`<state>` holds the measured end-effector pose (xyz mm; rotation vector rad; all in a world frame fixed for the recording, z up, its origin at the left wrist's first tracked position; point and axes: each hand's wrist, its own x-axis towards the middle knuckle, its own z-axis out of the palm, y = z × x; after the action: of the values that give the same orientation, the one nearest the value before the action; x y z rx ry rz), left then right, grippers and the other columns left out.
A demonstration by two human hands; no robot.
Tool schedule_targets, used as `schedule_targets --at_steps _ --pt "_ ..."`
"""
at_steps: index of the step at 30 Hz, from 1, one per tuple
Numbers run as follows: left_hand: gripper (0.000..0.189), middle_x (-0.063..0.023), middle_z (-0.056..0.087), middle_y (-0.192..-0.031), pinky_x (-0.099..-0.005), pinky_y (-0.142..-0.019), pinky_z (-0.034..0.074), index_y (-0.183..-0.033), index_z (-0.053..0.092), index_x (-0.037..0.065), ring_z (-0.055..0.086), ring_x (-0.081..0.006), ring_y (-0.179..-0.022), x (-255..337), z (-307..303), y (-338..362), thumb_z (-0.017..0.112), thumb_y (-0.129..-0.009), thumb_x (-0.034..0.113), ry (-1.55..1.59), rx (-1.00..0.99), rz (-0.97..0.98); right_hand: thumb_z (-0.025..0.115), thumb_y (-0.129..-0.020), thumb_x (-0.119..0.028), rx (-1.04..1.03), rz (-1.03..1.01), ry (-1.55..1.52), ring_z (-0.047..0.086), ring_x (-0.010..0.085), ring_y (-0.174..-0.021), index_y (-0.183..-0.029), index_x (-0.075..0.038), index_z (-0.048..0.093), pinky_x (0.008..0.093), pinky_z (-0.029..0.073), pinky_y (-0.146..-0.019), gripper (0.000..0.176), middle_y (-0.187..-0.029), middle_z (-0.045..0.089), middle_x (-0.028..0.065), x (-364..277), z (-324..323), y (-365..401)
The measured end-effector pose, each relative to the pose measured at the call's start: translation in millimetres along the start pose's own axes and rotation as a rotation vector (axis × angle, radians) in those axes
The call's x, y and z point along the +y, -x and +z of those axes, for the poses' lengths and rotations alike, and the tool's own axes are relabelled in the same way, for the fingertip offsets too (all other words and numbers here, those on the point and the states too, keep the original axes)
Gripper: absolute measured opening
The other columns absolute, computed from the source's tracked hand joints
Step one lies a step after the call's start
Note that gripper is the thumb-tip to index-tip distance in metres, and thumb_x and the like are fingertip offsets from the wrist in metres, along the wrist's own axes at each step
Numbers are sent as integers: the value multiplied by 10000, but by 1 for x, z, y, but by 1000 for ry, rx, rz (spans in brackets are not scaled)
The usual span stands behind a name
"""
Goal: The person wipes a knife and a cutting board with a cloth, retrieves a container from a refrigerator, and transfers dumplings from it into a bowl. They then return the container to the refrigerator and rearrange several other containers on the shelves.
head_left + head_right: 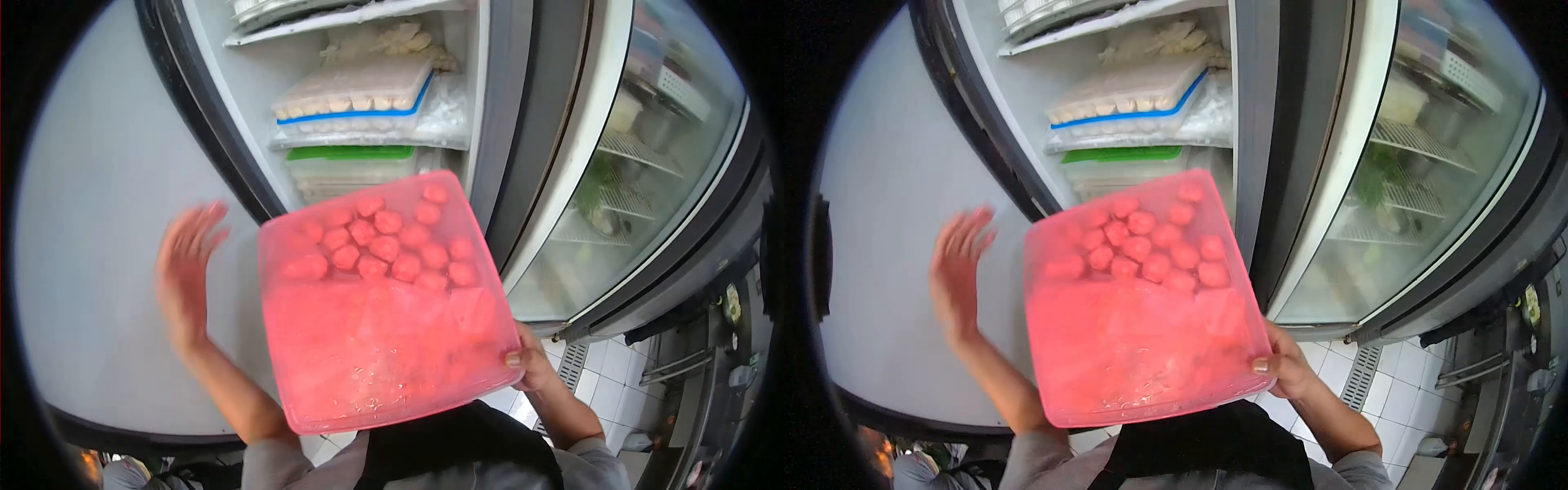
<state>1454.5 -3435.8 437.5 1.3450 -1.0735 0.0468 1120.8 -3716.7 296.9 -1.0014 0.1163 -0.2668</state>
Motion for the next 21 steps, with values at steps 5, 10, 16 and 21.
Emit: schedule_targets --at_steps 5,10,16,21 --pt "1069 -363 386 -1442 -562 -1099 352 -1468 360 -15 377 -506 -1360 -1 38 84 525 -802 806 279 218 413 698 -759 -263 -12 -123 -73 619 271 -1137 -1377 78 434 384 486 -987 754 -1270 599 184 -52 35 -38" --pt "1106 -265 343 -1505 -506 -1123 337 -1498 286 -31 394 -382 -1381 -14 43 49 608 -790 756 -101 321 289 542 -937 -302 -117 -220 -168 629 335 -1124 -1344 58 470 481 531 -939 548 -1259 612 209 -88 68 -114" --pt "722 -133 542 -1325 -356 -1073 375 -1381 490 -7 501 -218 -1253 -107 33 -103 681 -905 501 125 290 248 472 -988 -363 -83 -307 237 678 317 -976 -1335 36 469 395 611 -743 529 -1235 613 212 -153 90 -227" --pt "721 -139 597 -1244 -328 -1033 398 -1408 462 0 541 -205 -1165 -160 35 -192 648 -927 505 38 307 174 511 -972 -426 182 -231 648 662 199 -717 -1238 51 550 277 557 -564 548 -1006 669 173 -194 72 -300"
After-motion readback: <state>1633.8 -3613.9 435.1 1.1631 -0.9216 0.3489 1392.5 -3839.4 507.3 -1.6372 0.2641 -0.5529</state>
